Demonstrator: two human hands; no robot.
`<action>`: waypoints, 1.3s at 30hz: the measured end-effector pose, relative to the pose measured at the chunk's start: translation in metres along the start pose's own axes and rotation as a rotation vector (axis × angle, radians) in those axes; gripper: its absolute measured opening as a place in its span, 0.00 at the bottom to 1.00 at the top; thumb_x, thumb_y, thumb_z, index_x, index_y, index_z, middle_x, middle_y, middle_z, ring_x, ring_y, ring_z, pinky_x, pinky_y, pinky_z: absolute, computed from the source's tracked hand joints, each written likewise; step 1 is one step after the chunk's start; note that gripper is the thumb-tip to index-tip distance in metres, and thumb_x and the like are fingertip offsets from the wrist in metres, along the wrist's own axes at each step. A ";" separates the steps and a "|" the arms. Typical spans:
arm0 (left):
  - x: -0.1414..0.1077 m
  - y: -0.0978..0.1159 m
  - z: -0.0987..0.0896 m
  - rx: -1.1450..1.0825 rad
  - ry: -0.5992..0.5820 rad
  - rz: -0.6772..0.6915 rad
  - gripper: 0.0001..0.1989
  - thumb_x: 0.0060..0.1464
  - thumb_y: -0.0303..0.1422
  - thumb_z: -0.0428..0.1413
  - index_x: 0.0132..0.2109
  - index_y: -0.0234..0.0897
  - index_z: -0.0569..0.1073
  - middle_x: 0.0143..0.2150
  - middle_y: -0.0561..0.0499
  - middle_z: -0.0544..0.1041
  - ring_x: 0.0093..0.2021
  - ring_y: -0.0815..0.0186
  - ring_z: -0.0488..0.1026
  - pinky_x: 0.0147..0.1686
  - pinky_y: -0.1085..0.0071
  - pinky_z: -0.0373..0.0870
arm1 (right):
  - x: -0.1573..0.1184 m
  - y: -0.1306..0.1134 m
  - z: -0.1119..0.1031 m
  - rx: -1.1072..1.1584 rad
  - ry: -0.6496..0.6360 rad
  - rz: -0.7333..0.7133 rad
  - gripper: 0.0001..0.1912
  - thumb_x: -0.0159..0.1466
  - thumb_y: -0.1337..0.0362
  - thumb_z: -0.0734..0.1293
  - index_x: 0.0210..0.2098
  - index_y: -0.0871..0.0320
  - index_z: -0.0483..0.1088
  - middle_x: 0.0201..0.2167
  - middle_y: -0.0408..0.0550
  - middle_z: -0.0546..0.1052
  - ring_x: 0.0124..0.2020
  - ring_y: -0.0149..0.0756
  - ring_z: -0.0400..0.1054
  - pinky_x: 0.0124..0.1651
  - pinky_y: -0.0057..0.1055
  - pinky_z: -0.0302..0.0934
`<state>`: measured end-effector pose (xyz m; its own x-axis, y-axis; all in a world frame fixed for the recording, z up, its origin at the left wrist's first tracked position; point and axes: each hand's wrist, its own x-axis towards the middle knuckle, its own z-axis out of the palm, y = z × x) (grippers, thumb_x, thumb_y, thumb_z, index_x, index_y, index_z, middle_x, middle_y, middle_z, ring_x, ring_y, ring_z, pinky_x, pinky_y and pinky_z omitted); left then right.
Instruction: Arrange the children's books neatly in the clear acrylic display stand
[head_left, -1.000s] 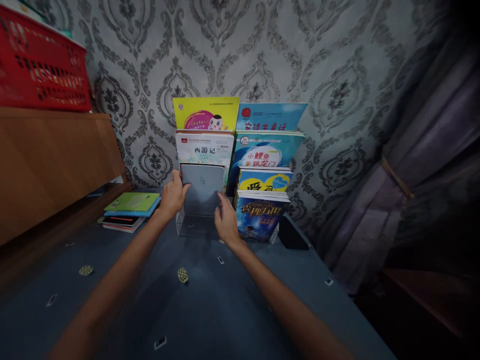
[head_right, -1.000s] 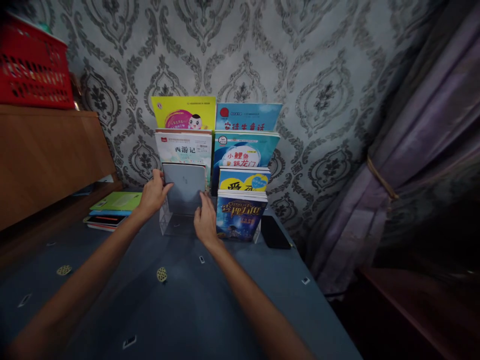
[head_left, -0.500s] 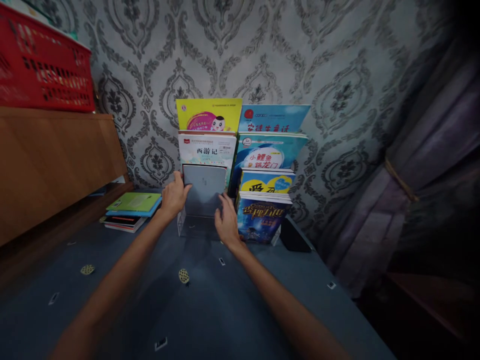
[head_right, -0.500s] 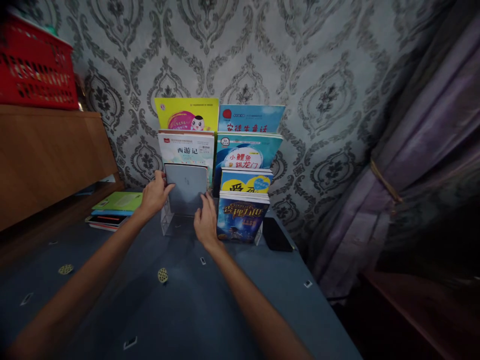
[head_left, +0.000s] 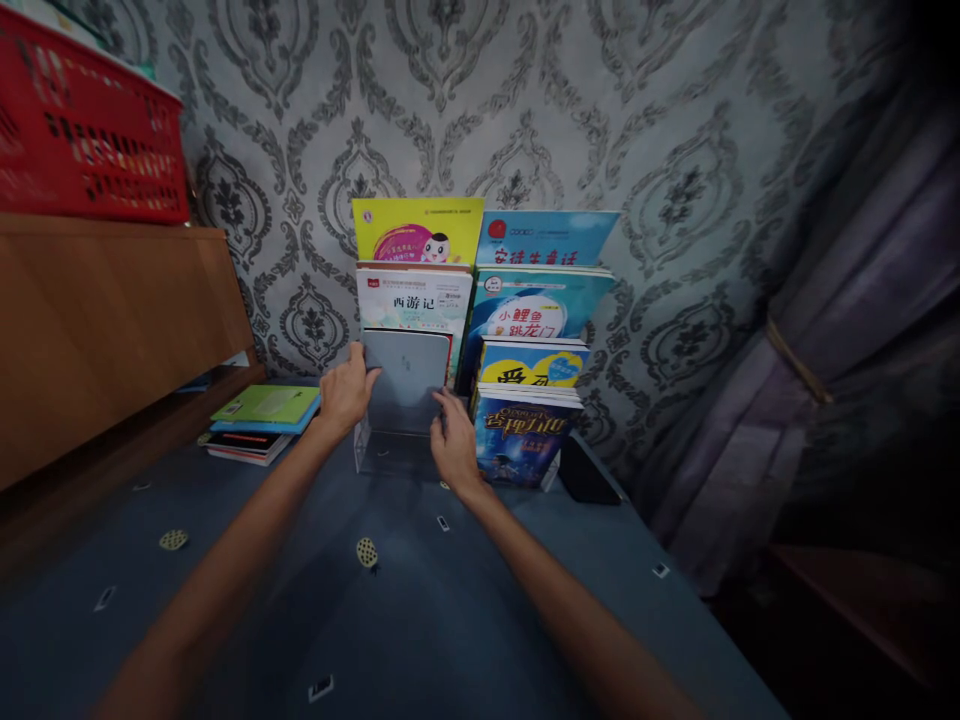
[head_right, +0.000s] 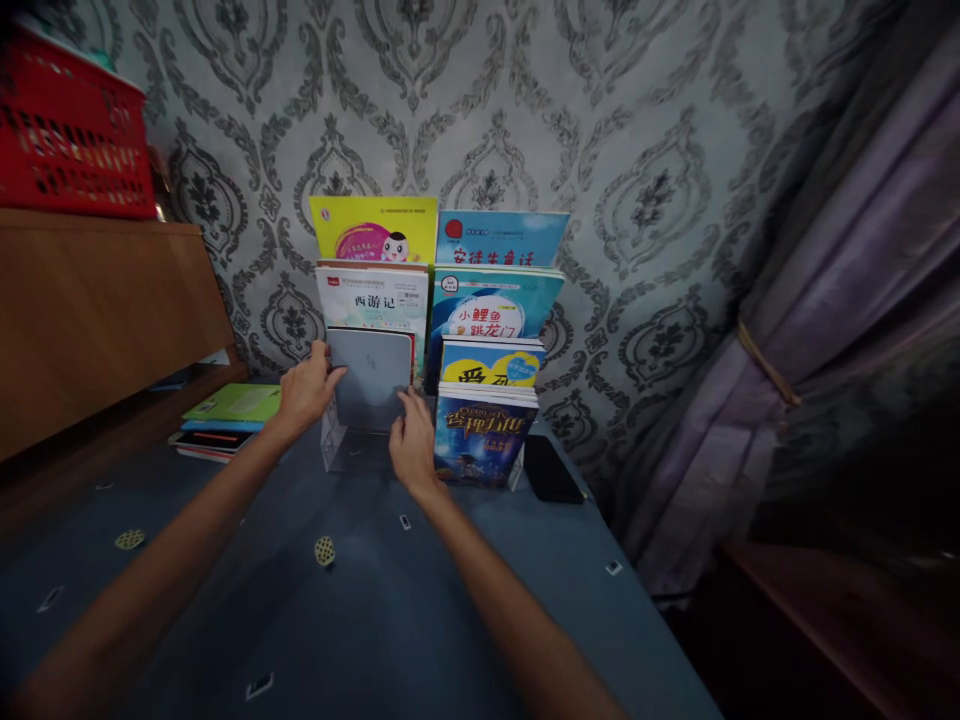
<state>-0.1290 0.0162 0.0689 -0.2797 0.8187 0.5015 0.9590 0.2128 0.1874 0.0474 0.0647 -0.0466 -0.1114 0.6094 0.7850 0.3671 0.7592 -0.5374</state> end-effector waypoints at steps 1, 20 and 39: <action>0.000 -0.001 0.001 0.005 0.006 0.005 0.18 0.67 0.40 0.50 0.57 0.35 0.63 0.45 0.37 0.82 0.47 0.46 0.81 0.42 0.60 0.72 | 0.000 0.000 0.000 -0.001 -0.003 -0.001 0.23 0.64 0.71 0.58 0.57 0.60 0.71 0.62 0.59 0.73 0.65 0.46 0.65 0.69 0.52 0.57; -0.003 0.004 0.000 0.031 -0.025 -0.025 0.19 0.69 0.40 0.47 0.60 0.33 0.62 0.47 0.39 0.82 0.50 0.46 0.79 0.44 0.60 0.71 | 0.001 -0.032 -0.006 -0.117 -0.030 -0.136 0.23 0.66 0.73 0.57 0.57 0.59 0.71 0.66 0.59 0.67 0.68 0.45 0.59 0.70 0.51 0.56; -0.004 -0.004 0.010 -0.141 -0.003 -0.012 0.15 0.68 0.37 0.50 0.56 0.34 0.63 0.50 0.39 0.80 0.51 0.52 0.79 0.45 0.64 0.70 | 0.006 -0.015 0.001 -0.130 -0.026 0.015 0.20 0.64 0.67 0.59 0.54 0.61 0.72 0.61 0.62 0.71 0.66 0.50 0.63 0.67 0.51 0.59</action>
<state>-0.1319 0.0175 0.0582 -0.2909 0.8181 0.4960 0.9393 0.1457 0.3107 0.0403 0.0571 -0.0346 -0.1280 0.6277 0.7679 0.4850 0.7149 -0.5036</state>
